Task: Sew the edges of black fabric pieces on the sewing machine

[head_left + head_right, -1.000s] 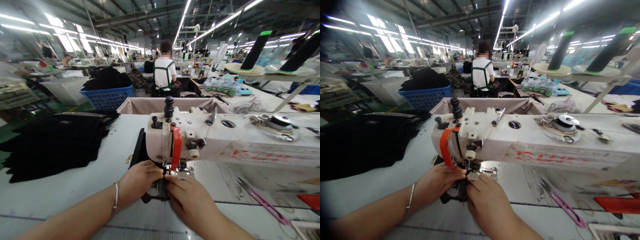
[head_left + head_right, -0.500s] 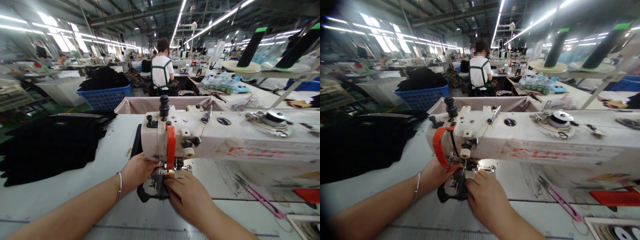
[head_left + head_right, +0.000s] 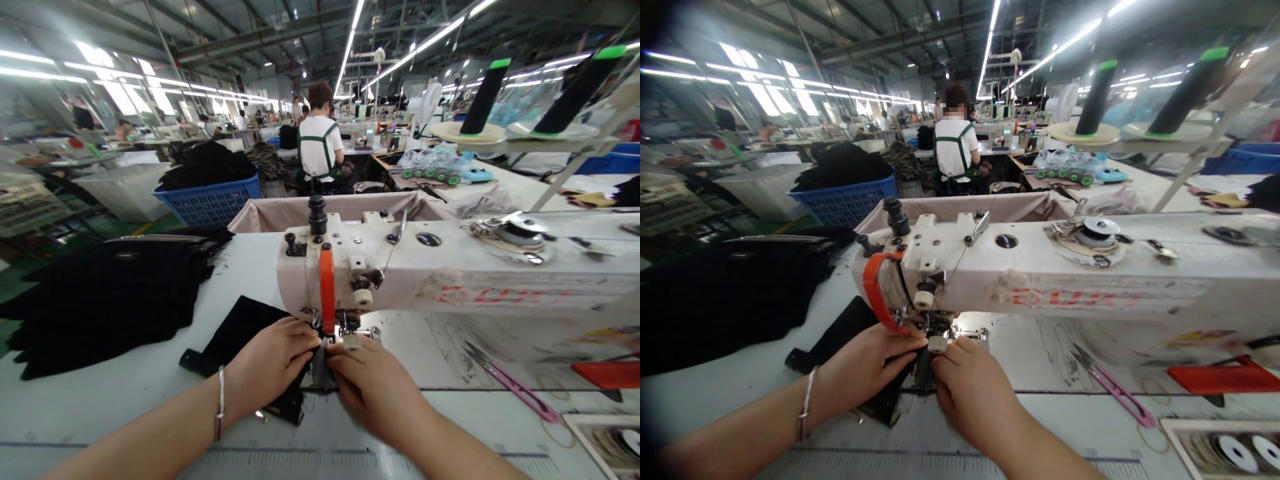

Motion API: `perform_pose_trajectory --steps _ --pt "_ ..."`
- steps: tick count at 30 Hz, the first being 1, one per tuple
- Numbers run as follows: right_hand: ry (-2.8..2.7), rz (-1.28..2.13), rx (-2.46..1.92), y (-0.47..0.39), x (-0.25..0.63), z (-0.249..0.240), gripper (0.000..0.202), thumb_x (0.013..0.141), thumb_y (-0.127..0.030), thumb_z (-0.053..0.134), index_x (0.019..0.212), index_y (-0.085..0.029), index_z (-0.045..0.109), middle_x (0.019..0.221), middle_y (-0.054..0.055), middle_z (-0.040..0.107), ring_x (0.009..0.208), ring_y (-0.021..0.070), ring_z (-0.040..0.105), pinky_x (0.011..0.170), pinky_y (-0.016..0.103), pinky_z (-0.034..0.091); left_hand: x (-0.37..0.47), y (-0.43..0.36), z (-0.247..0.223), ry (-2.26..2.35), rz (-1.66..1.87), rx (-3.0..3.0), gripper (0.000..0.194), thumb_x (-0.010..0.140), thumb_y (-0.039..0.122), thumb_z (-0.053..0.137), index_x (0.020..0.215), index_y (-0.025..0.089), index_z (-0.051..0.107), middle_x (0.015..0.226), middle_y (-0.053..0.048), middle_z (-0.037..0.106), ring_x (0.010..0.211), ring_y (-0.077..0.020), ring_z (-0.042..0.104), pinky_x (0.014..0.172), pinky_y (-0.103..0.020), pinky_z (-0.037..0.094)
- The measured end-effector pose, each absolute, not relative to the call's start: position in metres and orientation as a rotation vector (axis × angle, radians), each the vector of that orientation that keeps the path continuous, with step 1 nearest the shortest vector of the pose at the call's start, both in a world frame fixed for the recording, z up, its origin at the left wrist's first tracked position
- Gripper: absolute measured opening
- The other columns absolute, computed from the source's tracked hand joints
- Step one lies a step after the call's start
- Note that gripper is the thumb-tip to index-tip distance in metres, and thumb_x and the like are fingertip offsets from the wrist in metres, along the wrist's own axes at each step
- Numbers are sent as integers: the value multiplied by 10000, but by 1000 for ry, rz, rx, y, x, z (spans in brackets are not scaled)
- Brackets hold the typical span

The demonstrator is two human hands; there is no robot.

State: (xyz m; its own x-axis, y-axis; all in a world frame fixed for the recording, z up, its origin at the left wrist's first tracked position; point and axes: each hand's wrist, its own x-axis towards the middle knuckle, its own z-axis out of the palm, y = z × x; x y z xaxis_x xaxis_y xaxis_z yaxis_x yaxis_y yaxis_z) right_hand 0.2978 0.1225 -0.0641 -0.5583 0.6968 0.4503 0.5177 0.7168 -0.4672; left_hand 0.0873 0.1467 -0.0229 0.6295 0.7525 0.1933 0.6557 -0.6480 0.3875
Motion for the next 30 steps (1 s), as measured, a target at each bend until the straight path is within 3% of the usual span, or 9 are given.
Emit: perform_pose_trajectory --steps 8,12,16,21,25,30 --pt "-2330 414 -913 122 302 -67 257 863 -62 554 1068 -188 645 1029 54 681 990 208 589 923 365 465 90 134 -24 1381 478 2289 311 855 83 584 1103 233 698 1143 -21 685 1057 -180 637 1007 -335 497" --pt "-2344 417 -854 120 305 -68 250 895 -97 558 1111 -205 625 1059 42 674 1013 209 582 932 368 449 85 111 -28 1300 359 2516 356 909 219 561 1258 268 614 1329 -26 594 1223 -237 542 1066 -452 454" --pt "-2404 433 -782 115 304 -69 207 903 -96 532 1044 -204 638 1012 44 684 977 207 592 891 362 453 87 91 -40 1297 286 2724 449 932 277 519 1369 180 509 1427 -83 505 1271 -280 502 1026 -487 488" --pt "-2388 476 -834 113 304 -67 227 856 -48 514 1000 -173 638 961 60 682 963 208 595 870 352 452 94 87 -45 1306 314 2821 489 930 316 526 1382 136 481 1435 -123 487 1245 -299 526 981 -506 519" --pt "-2364 523 -838 116 309 -62 248 808 -25 532 967 -181 641 965 39 681 933 196 591 842 341 442 88 84 -43 1241 337 2850 634 794 357 715 1355 146 506 1408 -138 511 1226 -325 535 941 -496 549" --pt "-2349 563 -812 116 314 -57 263 826 -28 518 994 -189 642 1023 17 682 919 181 589 846 338 437 81 76 -46 1147 529 2871 446 763 221 732 1190 159 623 1192 -96 657 1083 -267 617 925 -403 573"
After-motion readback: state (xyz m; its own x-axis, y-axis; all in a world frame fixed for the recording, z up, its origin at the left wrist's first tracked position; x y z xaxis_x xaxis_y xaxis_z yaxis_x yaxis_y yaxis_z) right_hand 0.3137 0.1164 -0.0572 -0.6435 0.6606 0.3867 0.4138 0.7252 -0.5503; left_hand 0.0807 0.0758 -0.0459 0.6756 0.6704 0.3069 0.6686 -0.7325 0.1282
